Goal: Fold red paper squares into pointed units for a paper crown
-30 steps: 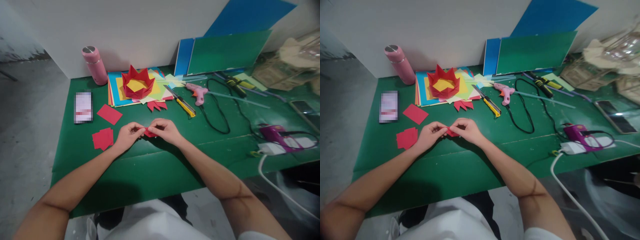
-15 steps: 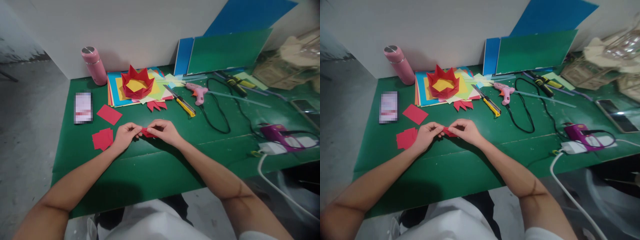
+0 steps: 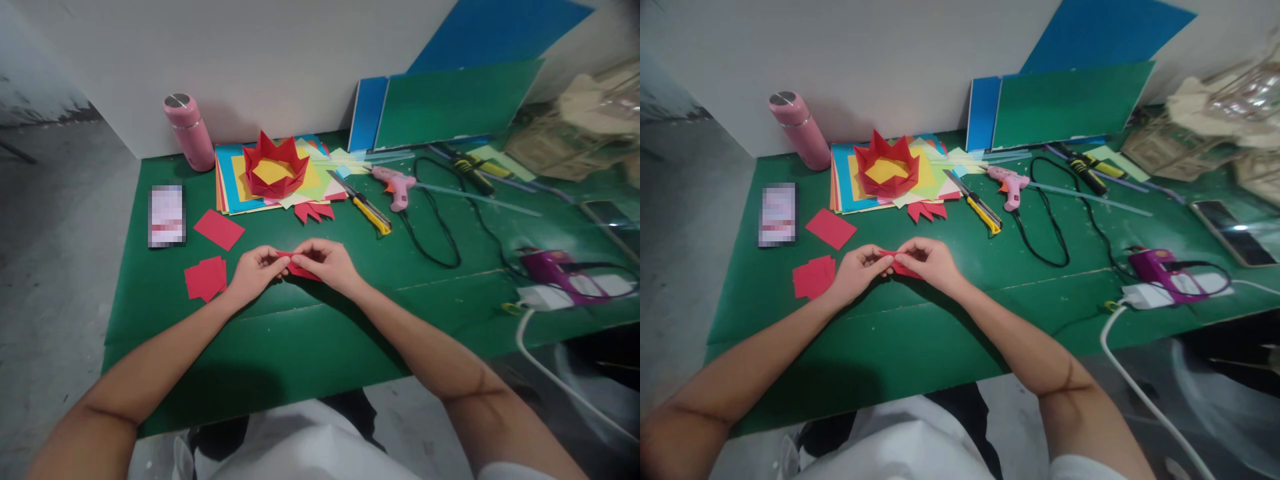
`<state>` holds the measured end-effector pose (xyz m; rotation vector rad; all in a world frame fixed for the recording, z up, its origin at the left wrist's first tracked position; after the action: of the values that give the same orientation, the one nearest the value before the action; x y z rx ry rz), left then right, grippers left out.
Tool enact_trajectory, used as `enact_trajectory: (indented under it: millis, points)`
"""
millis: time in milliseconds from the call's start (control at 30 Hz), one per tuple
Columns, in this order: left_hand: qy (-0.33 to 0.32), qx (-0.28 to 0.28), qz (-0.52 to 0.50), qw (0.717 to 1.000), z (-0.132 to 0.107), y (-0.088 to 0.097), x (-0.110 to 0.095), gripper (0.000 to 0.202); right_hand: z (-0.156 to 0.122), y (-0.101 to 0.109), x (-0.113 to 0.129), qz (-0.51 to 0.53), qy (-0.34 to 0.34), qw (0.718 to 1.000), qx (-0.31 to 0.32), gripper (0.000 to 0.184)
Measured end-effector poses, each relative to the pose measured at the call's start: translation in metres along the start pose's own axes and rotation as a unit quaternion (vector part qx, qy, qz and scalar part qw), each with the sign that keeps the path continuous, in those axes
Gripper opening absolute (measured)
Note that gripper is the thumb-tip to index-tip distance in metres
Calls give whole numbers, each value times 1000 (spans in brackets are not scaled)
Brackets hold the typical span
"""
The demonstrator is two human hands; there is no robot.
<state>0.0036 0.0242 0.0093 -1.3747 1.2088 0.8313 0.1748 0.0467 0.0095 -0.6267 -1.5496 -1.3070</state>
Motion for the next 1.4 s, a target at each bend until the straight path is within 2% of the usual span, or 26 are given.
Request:
enact_trajectory:
  millis: [433,567,700,900,1033,1200,1300,1400]
  points:
    - [-13,6,11,1000,2,0,2,21,-3,-2,2,-46,24,998,-27,17]
    - [-30,11,25,999,1,-1,3,20,-4,-3,8,-105,75,990,-55,8]
    - [-21,5,23,999,1,-1,4,19,-6,-4,12,-156,133,975,-86,7]
    - [18,-3,35,999,0,-4,0,15,-7,-5,8,-205,152,959,-119,10]
    - [25,-1,44,999,-1,-4,-1,16,-6,-4,7,-266,213,929,-142,10]
    - [25,-1,37,999,0,-4,-1,14,-7,-3,8,-375,310,860,-154,16]
    - [26,-1,28,999,1,-4,-1,14,-7,-2,9,-418,339,830,-146,20]
    - [33,-1,14,999,2,-3,0,18,-8,-1,9,-450,337,817,-130,24]
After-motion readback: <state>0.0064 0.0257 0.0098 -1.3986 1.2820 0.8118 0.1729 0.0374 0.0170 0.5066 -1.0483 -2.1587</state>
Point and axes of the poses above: each hand's wrist, its own z-axis towards the middle knuckle, its own y-axis out of the back of the hand, x = y × z, the point moved 1 cm from there along z, towards the middle knuckle, and after that the axes turned 15 degrees about -z, right-handed, at the moved point
